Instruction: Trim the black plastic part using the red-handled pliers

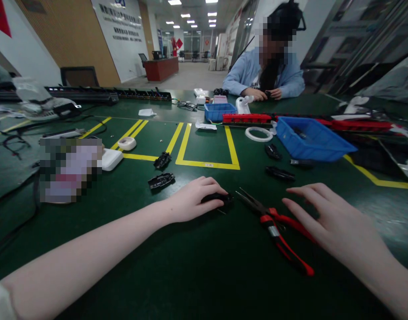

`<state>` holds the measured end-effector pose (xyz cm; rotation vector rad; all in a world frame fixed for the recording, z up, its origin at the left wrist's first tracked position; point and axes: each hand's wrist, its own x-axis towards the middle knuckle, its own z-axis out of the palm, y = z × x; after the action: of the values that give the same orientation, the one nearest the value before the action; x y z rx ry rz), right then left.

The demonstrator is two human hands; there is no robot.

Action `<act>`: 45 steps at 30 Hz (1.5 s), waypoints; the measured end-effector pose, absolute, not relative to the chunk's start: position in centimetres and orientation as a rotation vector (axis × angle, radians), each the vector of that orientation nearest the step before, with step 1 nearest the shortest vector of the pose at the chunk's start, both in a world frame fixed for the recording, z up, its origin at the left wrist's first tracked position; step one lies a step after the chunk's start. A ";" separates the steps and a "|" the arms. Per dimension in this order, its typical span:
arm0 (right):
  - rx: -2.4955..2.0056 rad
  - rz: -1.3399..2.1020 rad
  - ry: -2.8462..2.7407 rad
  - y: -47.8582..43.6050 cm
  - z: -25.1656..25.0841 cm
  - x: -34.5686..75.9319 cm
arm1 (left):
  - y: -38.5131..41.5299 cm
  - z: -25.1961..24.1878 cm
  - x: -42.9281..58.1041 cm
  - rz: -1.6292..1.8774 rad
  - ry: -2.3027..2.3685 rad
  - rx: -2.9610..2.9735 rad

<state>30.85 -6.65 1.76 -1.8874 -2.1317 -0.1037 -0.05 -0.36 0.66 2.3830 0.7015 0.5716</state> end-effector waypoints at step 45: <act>-1.856 0.224 -2.063 -8.2 2.4 29.5 | -0.5 0.8 0.2 0.558 0.787 2.254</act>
<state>29.54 -8.24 2.38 -1.8558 -2.0629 0.2235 0.23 -0.51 0.80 2.2538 0.7872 0.5582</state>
